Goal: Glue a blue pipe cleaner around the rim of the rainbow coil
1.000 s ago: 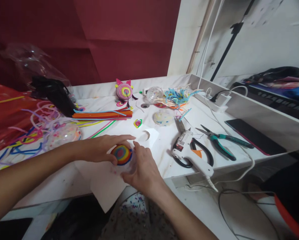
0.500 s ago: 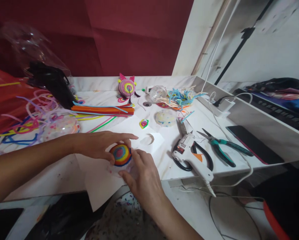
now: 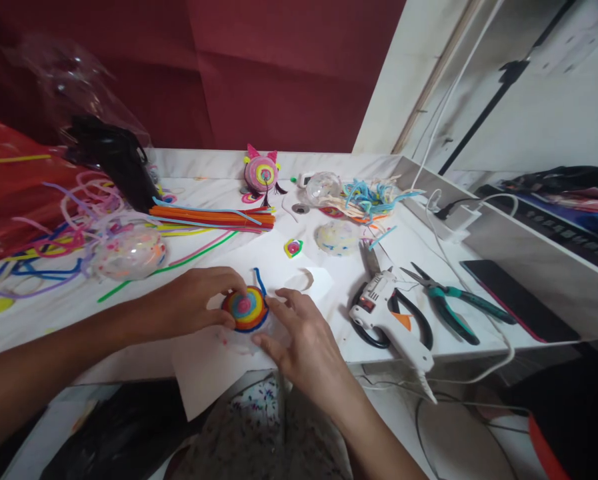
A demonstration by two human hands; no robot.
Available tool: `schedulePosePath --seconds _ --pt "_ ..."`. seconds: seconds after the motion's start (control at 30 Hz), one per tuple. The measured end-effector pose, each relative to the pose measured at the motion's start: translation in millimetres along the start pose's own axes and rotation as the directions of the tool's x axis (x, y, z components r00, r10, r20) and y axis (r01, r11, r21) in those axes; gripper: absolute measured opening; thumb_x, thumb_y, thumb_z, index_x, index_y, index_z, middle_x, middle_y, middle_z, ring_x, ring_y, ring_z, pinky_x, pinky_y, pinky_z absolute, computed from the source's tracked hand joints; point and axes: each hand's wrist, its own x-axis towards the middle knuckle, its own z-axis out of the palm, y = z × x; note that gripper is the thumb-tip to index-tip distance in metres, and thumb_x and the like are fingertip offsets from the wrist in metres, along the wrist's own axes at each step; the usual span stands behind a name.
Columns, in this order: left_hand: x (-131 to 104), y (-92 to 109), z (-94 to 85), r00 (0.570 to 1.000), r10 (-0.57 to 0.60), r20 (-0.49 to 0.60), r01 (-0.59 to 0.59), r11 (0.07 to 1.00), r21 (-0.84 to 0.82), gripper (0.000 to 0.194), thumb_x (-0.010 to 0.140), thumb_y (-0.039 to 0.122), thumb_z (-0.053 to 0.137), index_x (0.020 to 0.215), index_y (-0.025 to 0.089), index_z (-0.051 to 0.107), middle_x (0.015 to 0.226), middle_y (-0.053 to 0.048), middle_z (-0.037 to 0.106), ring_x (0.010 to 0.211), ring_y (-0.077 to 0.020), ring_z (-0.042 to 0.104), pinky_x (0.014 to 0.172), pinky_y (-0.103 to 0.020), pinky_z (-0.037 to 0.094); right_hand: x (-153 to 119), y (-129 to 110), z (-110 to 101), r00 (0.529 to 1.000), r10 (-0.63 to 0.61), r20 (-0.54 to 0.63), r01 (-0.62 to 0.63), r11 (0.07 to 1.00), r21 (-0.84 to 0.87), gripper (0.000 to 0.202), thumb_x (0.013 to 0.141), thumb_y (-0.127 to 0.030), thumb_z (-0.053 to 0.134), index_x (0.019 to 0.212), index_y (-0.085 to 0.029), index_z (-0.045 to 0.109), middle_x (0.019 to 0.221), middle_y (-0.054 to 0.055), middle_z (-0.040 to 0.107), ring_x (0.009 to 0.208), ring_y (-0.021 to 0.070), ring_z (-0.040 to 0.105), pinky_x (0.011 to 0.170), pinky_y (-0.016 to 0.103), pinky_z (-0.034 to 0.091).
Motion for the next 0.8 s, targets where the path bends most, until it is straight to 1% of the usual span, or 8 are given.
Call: schedulePosePath --seconds 0.1,0.17,0.27,0.37,0.43,0.57,0.7,0.8 --pt "-16.1 5.3 12.3 0.998 0.0 -0.068 -0.005 0.998 -0.066 0.028 0.1 0.03 0.069 0.126 0.026 0.076 0.129 -0.007 0.084 0.118 -0.0277 0.08 0.103 -0.04 0.062 3.1 2.4 -2.3 1.0 0.001 0.007 -0.001 1.0 0.014 0.047 0.095 -0.032 0.088 0.14 -0.018 0.081 0.148 0.023 0.075 0.127 0.0408 0.075 0.11 0.062 0.066" --pt "-25.7 4.0 27.2 0.99 0.006 -0.144 -0.016 0.997 -0.072 0.032 0.104 0.035 0.067 0.134 0.028 0.074 0.14 -0.009 0.082 0.127 -0.0303 0.078 0.111 -0.044 0.062 4.7 3.7 -4.4 1.0 -0.003 0.021 0.003 1.0 0.023 0.046 0.096 -0.031 0.088 0.139 -0.019 0.082 0.147 0.022 0.076 0.129 0.04 0.075 0.11 0.06 0.065" --pt "-34.9 -0.3 51.3 0.949 0.014 -0.314 -0.033 0.998 -0.055 0.036 0.107 0.048 0.068 0.138 0.03 0.074 0.139 -0.009 0.083 0.127 -0.032 0.078 0.114 -0.048 0.062 6.9 6.3 -7.3 0.999 -0.029 0.037 0.028 0.998 0.048 0.041 0.097 -0.03 0.087 0.136 -0.021 0.084 0.143 0.019 0.079 0.129 0.0376 0.076 0.112 0.057 0.065" --pt "-36.6 -1.1 62.0 0.932 0.0 -0.363 -0.02 0.999 -0.05 0.037 0.109 0.054 0.067 0.137 0.031 0.075 0.138 -0.008 0.084 0.126 -0.0319 0.078 0.115 -0.049 0.063 7.9 8.9 -7.0 0.999 -0.049 0.022 0.047 0.995 0.09 0.038 0.096 -0.029 0.087 0.133 -0.018 0.085 0.136 0.02 0.082 0.125 0.0365 0.079 0.11 0.055 0.066" --pt "-34.9 0.6 58.2 0.944 -0.015 -0.331 -0.006 0.998 -0.064 0.036 0.108 0.054 0.068 0.136 0.031 0.075 0.138 -0.008 0.084 0.126 -0.0315 0.079 0.115 -0.048 0.063 6.8 9.5 -4.6 0.998 -0.055 -0.004 0.055 0.992 0.118 0.038 0.096 -0.027 0.087 0.132 -0.015 0.085 0.131 0.02 0.084 0.121 0.0357 0.08 0.107 0.052 0.068" --pt "-26.8 1.2 36.7 0.971 -0.003 -0.241 -0.035 0.988 -0.151 0.035 0.106 0.052 0.074 0.13 0.028 0.078 0.139 -0.009 0.084 0.127 -0.0305 0.08 0.112 -0.045 0.064 -0.1 4.1 5.2 0.994 -0.05 -0.097 0.061 0.991 0.12 0.034 0.097 -0.024 0.083 0.129 -0.014 0.084 0.124 0.018 0.085 0.113 0.0334 0.082 0.099 0.047 0.07" --pt "-14.8 -8.9 16.0 0.991 0.024 -0.133 -0.054 0.971 -0.231 0.034 0.102 0.054 0.078 0.121 0.026 0.08 0.136 -0.008 0.085 0.124 -0.0281 0.081 0.11 -0.039 0.061 -10.4 -9.5 21.7 0.973 -0.031 -0.227 0.036 0.999 0.017 0.031 0.099 -0.024 0.078 0.128 -0.014 0.083 0.118 0.017 0.084 0.108 0.0342 0.082 0.092 0.048 0.072" --pt "-9.6 -14.1 4.3 0.998 0.061 -0.031 -0.067 0.967 -0.248 0.034 0.1 0.053 0.078 0.122 0.026 0.08 0.135 -0.006 0.085 0.123 -0.027 0.081 0.109 -0.036 0.06 -17.3 -20.2 34.1 0.956 -0.032 -0.291 0.015 0.998 -0.063 0.031 0.103 -0.023 0.073 0.131 -0.011 0.081 0.116 0.02 0.083 0.105 0.0351 0.081 0.088 0.049 0.072"
